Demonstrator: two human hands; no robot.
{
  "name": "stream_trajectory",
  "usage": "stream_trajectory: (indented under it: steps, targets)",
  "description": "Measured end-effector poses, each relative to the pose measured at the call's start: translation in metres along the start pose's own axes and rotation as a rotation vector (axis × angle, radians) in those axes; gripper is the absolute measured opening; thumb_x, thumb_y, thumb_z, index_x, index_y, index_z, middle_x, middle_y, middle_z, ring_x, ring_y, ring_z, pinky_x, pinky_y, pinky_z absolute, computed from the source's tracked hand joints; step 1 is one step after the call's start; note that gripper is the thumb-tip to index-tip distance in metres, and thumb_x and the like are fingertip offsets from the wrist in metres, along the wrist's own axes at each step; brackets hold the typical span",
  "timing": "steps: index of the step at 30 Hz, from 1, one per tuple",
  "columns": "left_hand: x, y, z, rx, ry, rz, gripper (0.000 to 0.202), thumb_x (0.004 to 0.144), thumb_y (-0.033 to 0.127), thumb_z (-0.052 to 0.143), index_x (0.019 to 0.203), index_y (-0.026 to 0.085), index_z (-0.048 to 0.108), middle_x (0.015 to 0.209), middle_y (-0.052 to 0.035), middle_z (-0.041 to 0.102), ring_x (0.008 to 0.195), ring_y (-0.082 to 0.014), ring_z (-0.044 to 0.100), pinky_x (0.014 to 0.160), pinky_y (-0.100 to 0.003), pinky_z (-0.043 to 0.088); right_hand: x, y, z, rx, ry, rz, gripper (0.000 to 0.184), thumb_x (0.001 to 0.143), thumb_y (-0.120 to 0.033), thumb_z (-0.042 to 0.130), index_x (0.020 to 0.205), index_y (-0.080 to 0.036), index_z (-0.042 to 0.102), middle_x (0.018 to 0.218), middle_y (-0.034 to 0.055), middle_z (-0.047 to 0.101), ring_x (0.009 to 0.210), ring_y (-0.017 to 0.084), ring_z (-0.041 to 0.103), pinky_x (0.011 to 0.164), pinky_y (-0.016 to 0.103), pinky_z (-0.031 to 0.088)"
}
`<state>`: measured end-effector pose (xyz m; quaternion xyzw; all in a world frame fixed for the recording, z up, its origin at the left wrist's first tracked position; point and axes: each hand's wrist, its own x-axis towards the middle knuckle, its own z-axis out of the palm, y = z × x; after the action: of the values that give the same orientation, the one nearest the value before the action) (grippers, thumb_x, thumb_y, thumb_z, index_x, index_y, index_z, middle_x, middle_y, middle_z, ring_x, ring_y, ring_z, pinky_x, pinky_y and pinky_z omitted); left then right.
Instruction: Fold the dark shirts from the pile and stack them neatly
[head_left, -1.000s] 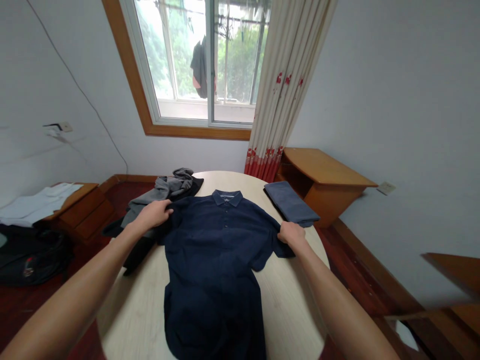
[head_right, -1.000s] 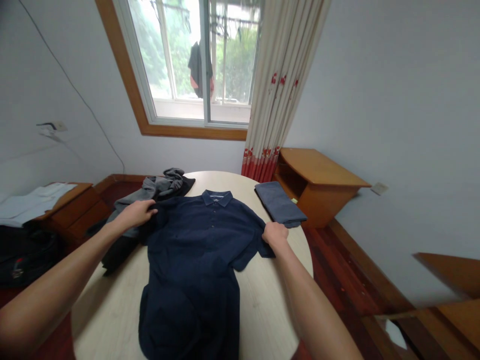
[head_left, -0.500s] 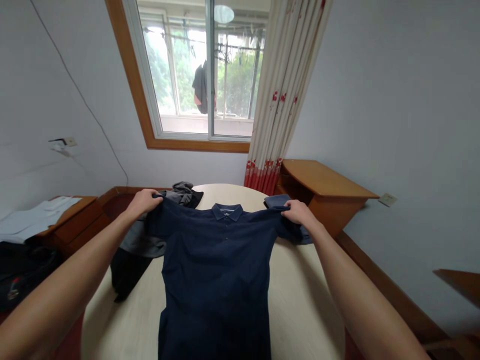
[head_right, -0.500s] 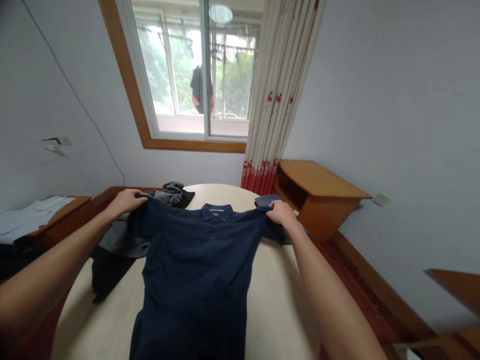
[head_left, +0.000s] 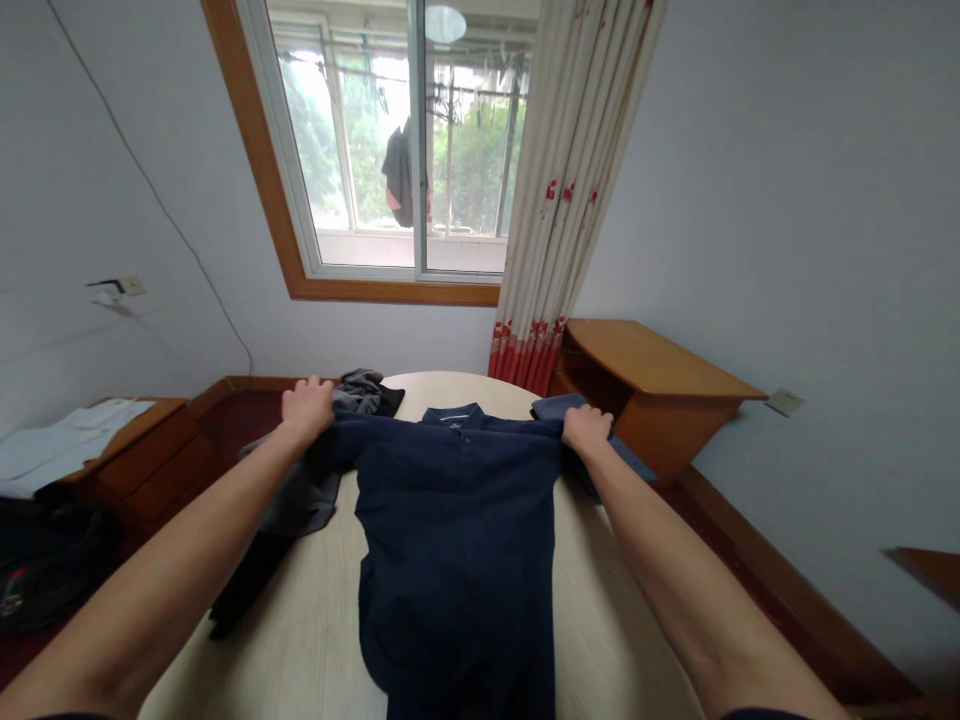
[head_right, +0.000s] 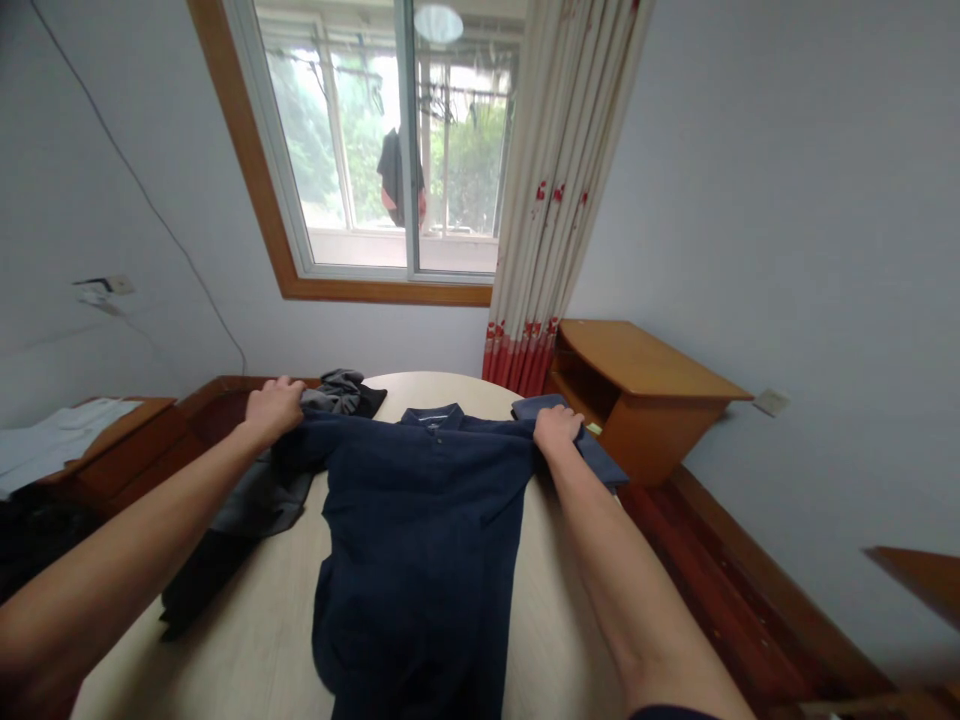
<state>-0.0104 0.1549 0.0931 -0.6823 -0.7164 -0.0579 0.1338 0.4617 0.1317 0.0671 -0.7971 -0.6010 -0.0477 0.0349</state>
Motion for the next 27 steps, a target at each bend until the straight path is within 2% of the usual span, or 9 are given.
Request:
stream_trajectory:
  steps: [2, 4, 7, 9, 11, 15, 21, 25, 27]
  targets:
    - [-0.008, 0.035, 0.008, -0.013, 0.041, 0.212, 0.036, 0.086, 0.017, 0.050, 0.118, 0.016, 0.068, 0.129, -0.0174, 0.063, 0.123, -0.0348, 0.054, 0.099, -0.047, 0.043, -0.002, -0.019, 0.010, -0.024, -0.005, -0.064, 0.034, 0.081, -0.014, 0.067, 0.115, -0.009, 0.070, 0.130, 0.0276, 0.058, 0.125, 0.039, 0.051, 0.105, 0.055, 0.033]
    - [-0.014, 0.072, 0.019, -0.108, -0.048, 0.351, 0.034, 0.095, 0.024, 0.043, 0.115, 0.019, 0.069, 0.126, -0.0136, 0.066, 0.121, -0.0300, 0.056, 0.101, -0.042, 0.042, -0.005, -0.043, 0.020, -0.016, -0.037, -0.164, 0.035, 0.085, -0.019, 0.064, 0.119, -0.014, 0.069, 0.133, 0.0213, 0.058, 0.128, 0.034, 0.049, 0.108, 0.048, 0.032]
    - [-0.016, 0.118, 0.039, -0.146, -0.157, 0.385, 0.037, 0.100, 0.034, 0.038, 0.111, 0.020, 0.071, 0.118, -0.0112, 0.070, 0.112, -0.0255, 0.063, 0.094, -0.035, 0.047, -0.010, -0.075, 0.038, 0.026, -0.111, -0.272, 0.034, 0.094, -0.028, 0.053, 0.122, -0.017, 0.068, 0.130, 0.0174, 0.062, 0.122, 0.030, 0.055, 0.102, 0.041, 0.038]
    - [-0.014, 0.134, 0.051, -0.144, -0.193, 0.391, 0.040, 0.100, 0.038, 0.037, 0.113, 0.019, 0.070, 0.119, -0.0125, 0.070, 0.114, -0.0259, 0.062, 0.095, -0.035, 0.047, -0.012, -0.088, 0.051, 0.050, -0.158, -0.305, 0.037, 0.095, -0.032, 0.052, 0.126, -0.020, 0.066, 0.132, 0.0160, 0.061, 0.122, 0.030, 0.056, 0.101, 0.041, 0.041]
    - [-0.011, 0.142, 0.061, -0.143, -0.239, 0.394, 0.044, 0.101, 0.041, 0.035, 0.113, 0.018, 0.070, 0.119, -0.0146, 0.071, 0.114, -0.0272, 0.063, 0.096, -0.036, 0.047, -0.011, -0.091, 0.063, 0.076, -0.212, -0.345, 0.044, 0.092, -0.035, 0.057, 0.134, -0.022, 0.061, 0.139, 0.0142, 0.057, 0.126, 0.030, 0.054, 0.101, 0.042, 0.042]
    - [-0.002, 0.145, 0.074, -0.136, -0.356, 0.358, 0.053, 0.099, 0.049, 0.033, 0.106, 0.016, 0.074, 0.115, -0.0196, 0.071, 0.107, -0.0327, 0.067, 0.089, -0.041, 0.051, 0.003, -0.084, 0.082, 0.131, -0.324, -0.393, 0.072, 0.085, -0.046, 0.066, 0.149, -0.023, 0.044, 0.155, 0.0122, 0.041, 0.137, 0.030, 0.044, 0.107, 0.041, 0.039]
    - [0.029, 0.156, 0.092, -0.128, -0.481, 0.278, 0.067, 0.098, 0.055, 0.026, 0.118, 0.010, 0.071, 0.127, -0.0258, 0.065, 0.119, -0.0377, 0.062, 0.096, -0.046, 0.048, 0.033, -0.084, 0.095, 0.228, -0.467, -0.374, 0.109, 0.067, -0.056, 0.082, 0.156, -0.019, 0.031, 0.164, 0.0164, 0.019, 0.149, 0.034, 0.022, 0.119, 0.044, 0.024]
    - [0.053, 0.159, 0.103, -0.128, -0.531, 0.266, 0.068, 0.098, 0.059, 0.025, 0.132, 0.015, 0.063, 0.137, -0.0221, 0.060, 0.124, -0.0374, 0.059, 0.100, -0.049, 0.046, 0.041, -0.089, 0.102, 0.242, -0.470, -0.313, 0.104, 0.076, -0.064, 0.071, 0.158, -0.021, 0.024, 0.166, 0.0143, 0.010, 0.152, 0.035, 0.008, 0.119, 0.057, 0.016]
    - [0.058, 0.159, 0.107, -0.129, -0.523, 0.281, 0.064, 0.098, 0.058, 0.029, 0.143, 0.019, 0.054, 0.150, -0.0193, 0.048, 0.134, -0.0380, 0.049, 0.106, -0.055, 0.040, 0.041, -0.088, 0.106, 0.248, -0.425, -0.297, 0.095, 0.084, -0.068, 0.058, 0.158, -0.021, 0.023, 0.167, 0.0125, 0.008, 0.153, 0.034, 0.005, 0.119, 0.060, 0.013]
